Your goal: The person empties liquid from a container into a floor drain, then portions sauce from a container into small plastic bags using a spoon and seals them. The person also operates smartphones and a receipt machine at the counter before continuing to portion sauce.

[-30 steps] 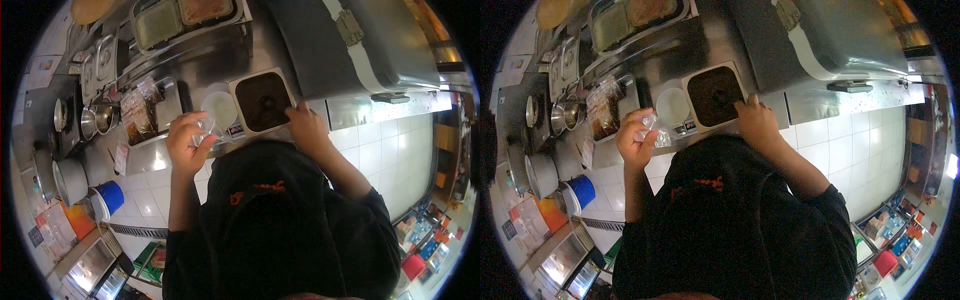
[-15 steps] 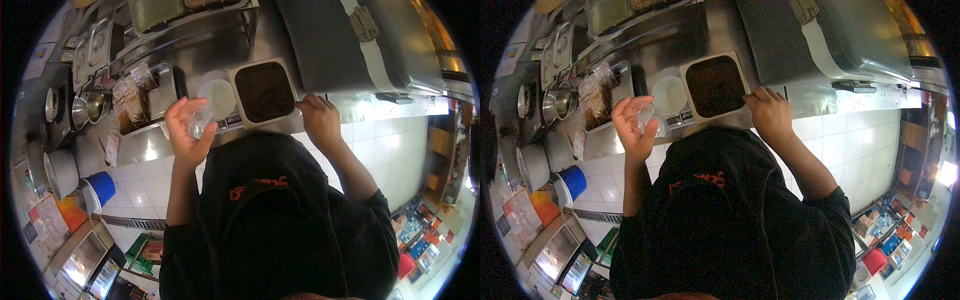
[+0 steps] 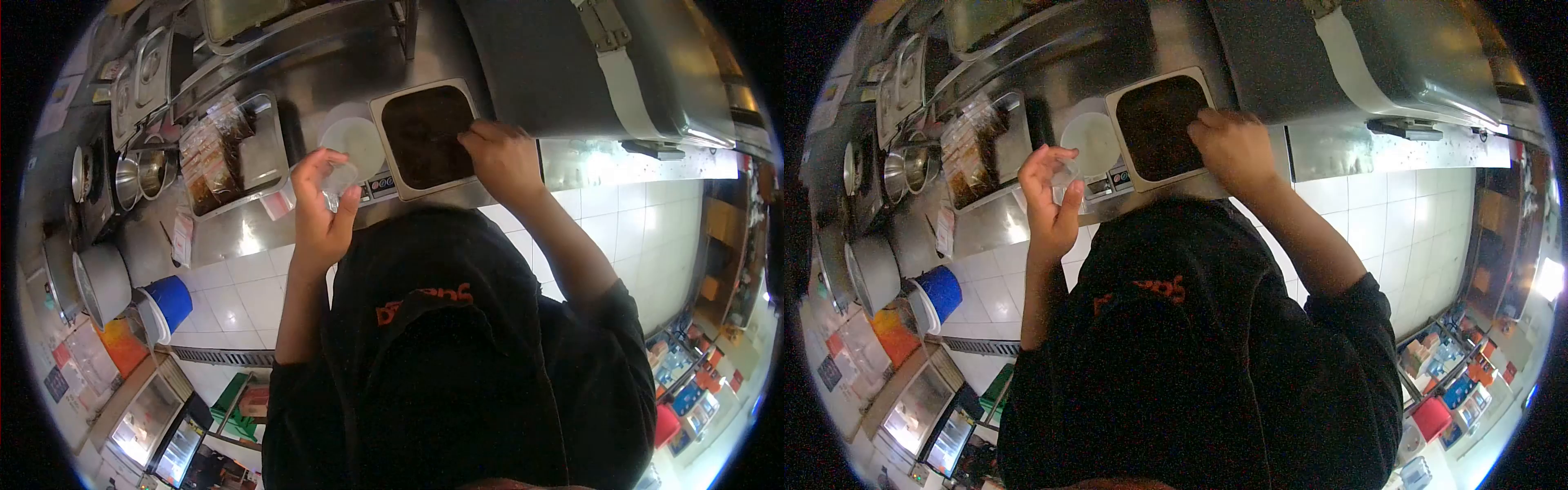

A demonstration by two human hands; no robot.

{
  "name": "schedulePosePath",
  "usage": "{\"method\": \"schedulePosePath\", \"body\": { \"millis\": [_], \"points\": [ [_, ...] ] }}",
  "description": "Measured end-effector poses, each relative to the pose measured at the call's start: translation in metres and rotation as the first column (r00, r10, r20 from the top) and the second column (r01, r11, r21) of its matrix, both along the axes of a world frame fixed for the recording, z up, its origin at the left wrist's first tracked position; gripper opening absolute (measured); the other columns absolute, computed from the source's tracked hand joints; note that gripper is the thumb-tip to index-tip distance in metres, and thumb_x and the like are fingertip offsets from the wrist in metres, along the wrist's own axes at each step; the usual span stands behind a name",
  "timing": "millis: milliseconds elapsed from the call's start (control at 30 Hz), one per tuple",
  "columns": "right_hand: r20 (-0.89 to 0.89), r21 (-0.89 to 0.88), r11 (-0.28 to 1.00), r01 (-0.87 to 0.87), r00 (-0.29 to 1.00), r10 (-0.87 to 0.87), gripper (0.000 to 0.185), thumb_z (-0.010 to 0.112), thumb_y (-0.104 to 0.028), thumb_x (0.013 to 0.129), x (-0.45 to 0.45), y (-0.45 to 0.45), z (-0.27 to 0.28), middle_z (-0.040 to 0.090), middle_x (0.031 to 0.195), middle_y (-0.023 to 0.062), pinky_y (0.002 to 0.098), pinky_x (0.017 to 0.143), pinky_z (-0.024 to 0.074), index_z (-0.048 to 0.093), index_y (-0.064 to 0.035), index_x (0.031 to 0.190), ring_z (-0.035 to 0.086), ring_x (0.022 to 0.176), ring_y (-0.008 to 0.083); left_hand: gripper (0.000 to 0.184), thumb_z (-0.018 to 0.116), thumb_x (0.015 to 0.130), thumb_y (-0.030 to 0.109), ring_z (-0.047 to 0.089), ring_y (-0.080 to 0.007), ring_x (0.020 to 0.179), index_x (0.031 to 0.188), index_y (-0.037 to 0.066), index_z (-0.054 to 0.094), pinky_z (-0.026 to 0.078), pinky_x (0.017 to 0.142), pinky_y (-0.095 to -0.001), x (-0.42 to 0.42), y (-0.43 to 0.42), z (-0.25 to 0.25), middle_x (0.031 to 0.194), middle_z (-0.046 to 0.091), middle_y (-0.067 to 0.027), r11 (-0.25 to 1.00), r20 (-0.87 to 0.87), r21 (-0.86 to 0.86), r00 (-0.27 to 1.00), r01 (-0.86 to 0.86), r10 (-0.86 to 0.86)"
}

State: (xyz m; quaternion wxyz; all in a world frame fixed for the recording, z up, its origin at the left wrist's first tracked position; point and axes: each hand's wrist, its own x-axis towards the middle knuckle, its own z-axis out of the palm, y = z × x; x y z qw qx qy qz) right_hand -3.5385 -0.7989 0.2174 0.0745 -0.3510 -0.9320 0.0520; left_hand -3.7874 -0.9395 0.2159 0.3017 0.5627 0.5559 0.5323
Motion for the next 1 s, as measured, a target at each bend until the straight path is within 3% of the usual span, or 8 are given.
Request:
{"method": "schedulePosePath", "body": {
  "millis": [133, 233, 333, 433, 533, 633, 733, 1000],
  "points": [
    [0.118, -0.108, 0.988, -0.108, 0.986, 0.121, 0.008, 0.06, -0.014, 0.08, 0.001, -0.007, -0.004, 0.063, 0.09, 0.0087, 0.0423, 0.074, 0.055, 0.066, -0.0105, 0.085, 0.067, 0.084, 0.0279, 0.056, 0.058, 0.091, 0.003, 0.049, -0.0267, 0.117, 0.137, 0.001, 0.026, 0.032, 0.108, -0.0438, 0.003, 0.001, 0.001, 0.121, 0.049, -0.0179, 1.0, -0.015, 0.005, 1.0, -0.004, 0.004],
    [0.087, -0.173, 0.977, -0.127, 0.986, 0.143, 0.008, 0.062, -0.008, 0.079, 0.005, -0.012, 0.002, 0.063, 0.08, 0.006, 0.0388, 0.069, 0.053, 0.069, -0.0079, 0.081, 0.066, 0.074, 0.0272, 0.057, 0.058, 0.091, 0.002, 0.049, -0.0272, 0.115, 0.136, 0.001, 0.025, 0.032, 0.108, -0.0437, 0.002, 0.0, 0.0, 0.12, 0.049, -0.0185, 1.0, -0.027, -0.007, 1.0, -0.009, 0.008],
    [-0.159, -0.357, 0.929, -0.097, 0.986, 0.041, 0.007, 0.066, -0.008, 0.081, 0.018, -0.007, -0.012, 0.068, 0.084, 0.0082, 0.0381, 0.07, 0.0541, 0.071, -0.0043, 0.085, 0.068, 0.076, 0.0282, 0.058, 0.058, 0.09, 0.002, 0.049, -0.027, 0.115, 0.137, 0.002, 0.025, 0.032, 0.108, -0.0435, 0.002, 0.0, -0.004, 0.12, 0.05, -0.0185, 1.0, -0.027, -0.006, 1.0, -0.016, 0.016],
    [-0.225, -0.584, 0.809, -0.075, 0.972, -0.073, 0.012, 0.066, -0.013, 0.083, 0.029, 0.001, -0.014, 0.069, 0.091, 0.0143, 0.0403, 0.078, 0.0541, 0.071, -0.0045, 0.09, 0.068, 0.086, 0.0327, 0.059, 0.059, 0.089, 0.003, 0.05, -0.0267, 0.114, 0.137, 0.002, 0.025, 0.033, 0.106, -0.0432, 0.004, 0.002, -0.008, 0.118, 0.05, -0.0179, 1.0, -0.01, -0.006, 1.0, -0.007, 0.007],
    [-0.24, -0.66, 0.751, -0.002, 0.948, -0.209, 0.013, 0.07, -0.012, 0.081, 0.036, -0.001, -0.014, 0.07, 0.09, 0.0154, 0.0381, 0.077, 0.0538, 0.071, -0.0031, 0.09, 0.069, 0.084, 0.0318, 0.06, 0.059, 0.087, 0.003, 0.05, -0.0261, 0.112, 0.137, 0.003, 0.025, 0.033, 0.105, -0.0427, 0.002, 0.004, -0.016, 0.117, 0.05, -0.0169, 1.0, -0.011, -0.008, 1.0, 0.008, -0.008],
    [-0.287, -0.71, 0.704, 0.029, 0.9, -0.327, 0.014, 0.071, -0.012, 0.082, 0.048, -0.004, -0.025, 0.07, 0.089, 0.0152, 0.0354, 0.076, 0.0535, 0.071, -0.0021, 0.092, 0.069, 0.082, 0.0286, 0.06, 0.06, 0.086, 0.003, 0.05, -0.0251, 0.111, 0.136, 0.002, 0.027, 0.033, 0.104, -0.0426, 0.004, 0.008, -0.021, 0.116, 0.05, -0.0157, 0.999, -0.014, -0.037, 1.0, 0.025, -0.026],
    [-0.309, -0.679, 0.733, 0.045, 0.887, -0.341, 0.013, 0.071, -0.012, 0.083, 0.056, -0.007, -0.026, 0.069, 0.088, 0.0143, 0.0334, 0.073, 0.0533, 0.071, -0.0012, 0.092, 0.068, 0.079, 0.0247, 0.058, 0.059, 0.086, 0.001, 0.049, -0.0242, 0.111, 0.135, 0.001, 0.028, 0.034, 0.104, -0.0417, 0.009, 0.011, -0.029, 0.115, 0.049, -0.0149, 0.997, -0.074, -0.061, 0.996, 0.036, -0.041],
    [-0.239, -0.718, 0.673, 0.176, 0.847, -0.476, 0.012, 0.07, -0.01, 0.083, 0.066, -0.017, -0.031, 0.068, 0.086, 0.013, 0.033, 0.071, 0.0531, 0.071, -0.0005, 0.09, 0.067, 0.076, 0.0218, 0.059, 0.059, 0.087, 0.0, 0.05, -0.0251, 0.113, 0.135, 0.003, 0.025, 0.034, 0.106, -0.0416, 0.027, 0.024, -0.038, 0.119, 0.049, -0.0165, 0.991, -0.068, -0.026, 0.989, 0.128, -0.129]
  ]
}}
